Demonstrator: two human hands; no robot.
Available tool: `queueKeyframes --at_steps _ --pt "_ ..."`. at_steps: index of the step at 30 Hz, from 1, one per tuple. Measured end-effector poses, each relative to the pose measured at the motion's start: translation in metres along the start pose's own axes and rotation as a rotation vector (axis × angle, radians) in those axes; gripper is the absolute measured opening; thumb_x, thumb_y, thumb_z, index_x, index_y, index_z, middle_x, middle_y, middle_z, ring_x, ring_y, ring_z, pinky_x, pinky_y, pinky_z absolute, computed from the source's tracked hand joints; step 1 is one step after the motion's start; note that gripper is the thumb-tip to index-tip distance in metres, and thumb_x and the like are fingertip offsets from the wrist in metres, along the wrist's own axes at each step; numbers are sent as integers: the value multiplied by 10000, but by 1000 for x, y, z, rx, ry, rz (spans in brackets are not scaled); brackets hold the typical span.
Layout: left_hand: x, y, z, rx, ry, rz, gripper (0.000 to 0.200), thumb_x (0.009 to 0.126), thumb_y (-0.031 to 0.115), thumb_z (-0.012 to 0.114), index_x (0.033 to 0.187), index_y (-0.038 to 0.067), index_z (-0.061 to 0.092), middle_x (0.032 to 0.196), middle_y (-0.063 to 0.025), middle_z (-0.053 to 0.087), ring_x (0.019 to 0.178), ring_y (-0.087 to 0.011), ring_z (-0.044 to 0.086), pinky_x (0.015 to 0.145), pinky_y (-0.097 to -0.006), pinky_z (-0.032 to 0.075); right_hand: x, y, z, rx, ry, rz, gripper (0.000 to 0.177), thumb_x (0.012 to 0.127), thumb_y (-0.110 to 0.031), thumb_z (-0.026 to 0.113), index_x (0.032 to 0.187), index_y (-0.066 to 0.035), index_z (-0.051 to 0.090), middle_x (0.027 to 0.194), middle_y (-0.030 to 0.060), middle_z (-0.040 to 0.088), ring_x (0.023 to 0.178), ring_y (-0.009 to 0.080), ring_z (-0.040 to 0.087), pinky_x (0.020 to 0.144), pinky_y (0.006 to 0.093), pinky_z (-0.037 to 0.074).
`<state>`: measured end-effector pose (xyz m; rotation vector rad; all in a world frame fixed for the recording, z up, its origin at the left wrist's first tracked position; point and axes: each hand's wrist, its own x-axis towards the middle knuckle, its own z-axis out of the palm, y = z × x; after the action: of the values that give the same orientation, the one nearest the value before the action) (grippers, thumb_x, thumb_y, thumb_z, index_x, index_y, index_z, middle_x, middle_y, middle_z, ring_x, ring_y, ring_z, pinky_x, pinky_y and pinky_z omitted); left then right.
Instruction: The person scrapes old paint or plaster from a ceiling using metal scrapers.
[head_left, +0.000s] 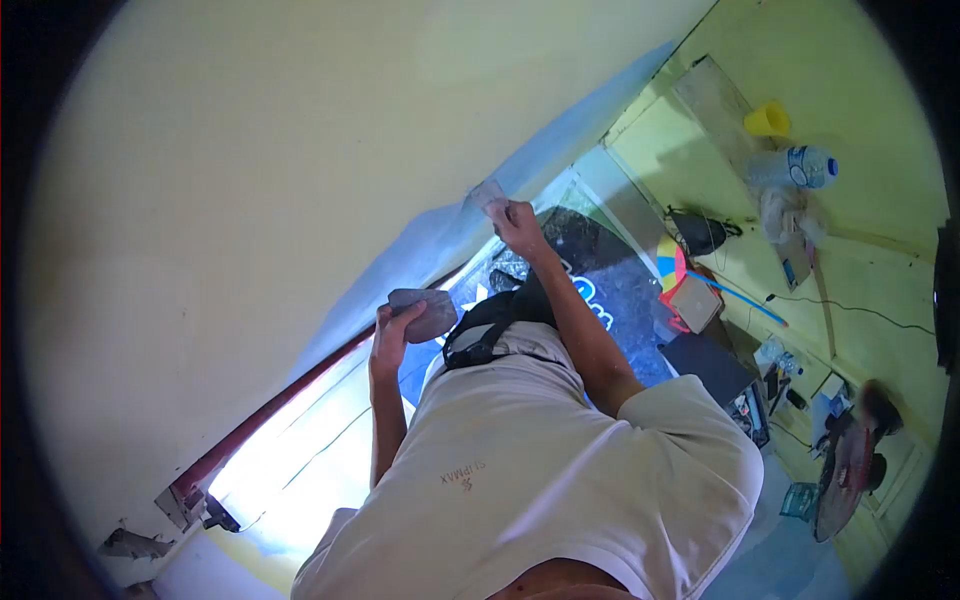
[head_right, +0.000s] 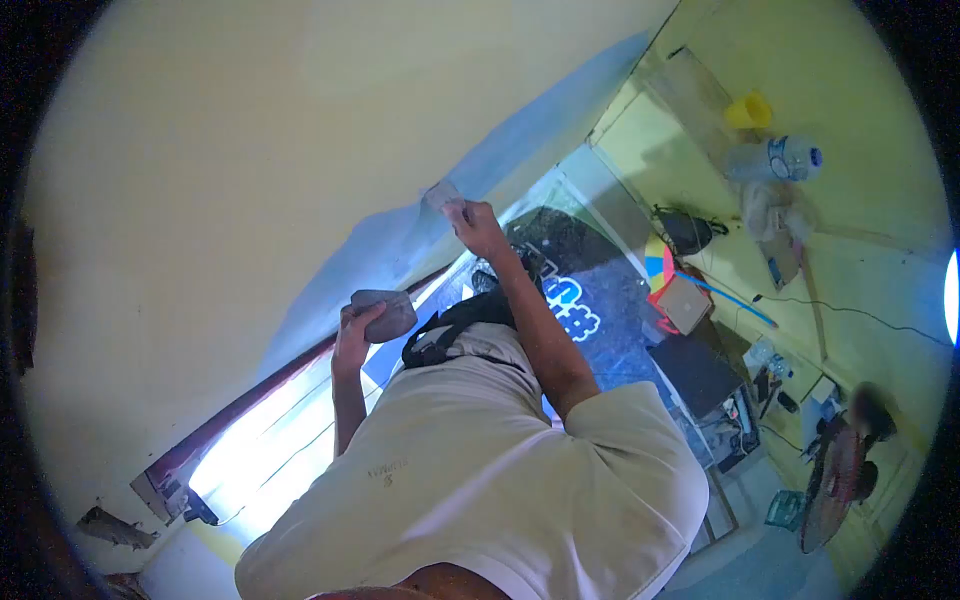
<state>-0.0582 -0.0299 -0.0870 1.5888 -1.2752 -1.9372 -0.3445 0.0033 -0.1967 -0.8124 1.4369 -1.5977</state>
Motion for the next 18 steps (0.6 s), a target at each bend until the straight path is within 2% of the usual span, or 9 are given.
queueKeyframes --at_steps 2,3,6,10,11,14,15,16,18 --pt "-2 7 3 -67 -42 -24 262 803 190 713 969 -7 673 947 -89 680 866 -177 628 819 -307 477 -6 -10 1 -22 -1 37 461 971 -372 557 676 -19 543 532 -28 449 493 55 416 437 270 326" --pt "-4 11 6 -101 -64 -40 263 800 191 716 967 -8 674 948 -87 681 868 -175 629 818 -303 477 -8 -14 7 -79 6 -91 443 976 -357 554 700 -10 564 533 -29 452 490 58 415 441 270 333" --pt "-1 2 3 -53 9 -60 277 792 192 727 974 -8 672 950 -89 683 872 -168 631 812 -298 478 -2 -22 13 -31 -83 -25 431 975 -366 552 757 3 596 531 -26 464 489 61 423 447 269 348" --pt "-1 0 -1 -55 -7 -23 304 786 203 739 989 -10 663 945 -97 682 857 -164 630 796 -290 479 -3 -15 8 -39 -28 -9 447 972 -380 551 729 -5 561 528 -17 472 475 62 430 429 263 351" --pt "-3 -8 -5 -8 107 3 287 787 197 736 970 -16 675 920 -98 688 836 -174 643 787 -299 492 -6 -12 1 80 -41 159 432 977 -359 548 710 -20 545 528 -18 469 458 60 423 411 256 337" --pt "-4 1 -3 -97 6 8 263 788 164 732 966 -22 680 915 -103 695 822 -184 660 777 -314 510 -2 16 -7 -52 -11 147 445 979 -384 536 716 -25 545 520 -18 467 427 61 421 388 247 324" --pt "-3 -3 -8 -113 3 8 251 792 123 725 987 -28 677 937 -107 699 828 -191 671 779 -328 523 1 24 -3 -28 3 41 477 978 -423 522 710 -29 539 495 -17 457 396 67 415 371 248 316" --pt "-2 -5 -10 -130 -10 9 249 793 115 723 990 -29 676 938 -108 700 829 -191 671 780 -328 524 2 33 -2 -10 -16 34 477 979 -424 521 711 -30 539 489 -17 454 393 68 414 369 249 315" --pt "-4 -6 -12 -162 -38 1 244 795 97 719 997 -33 675 941 -109 702 831 -189 672 783 -328 526 -2 3 5 25 -50 31 476 979 -427 520 712 -33 540 476 -18 446 385 71 413 365 250 312"
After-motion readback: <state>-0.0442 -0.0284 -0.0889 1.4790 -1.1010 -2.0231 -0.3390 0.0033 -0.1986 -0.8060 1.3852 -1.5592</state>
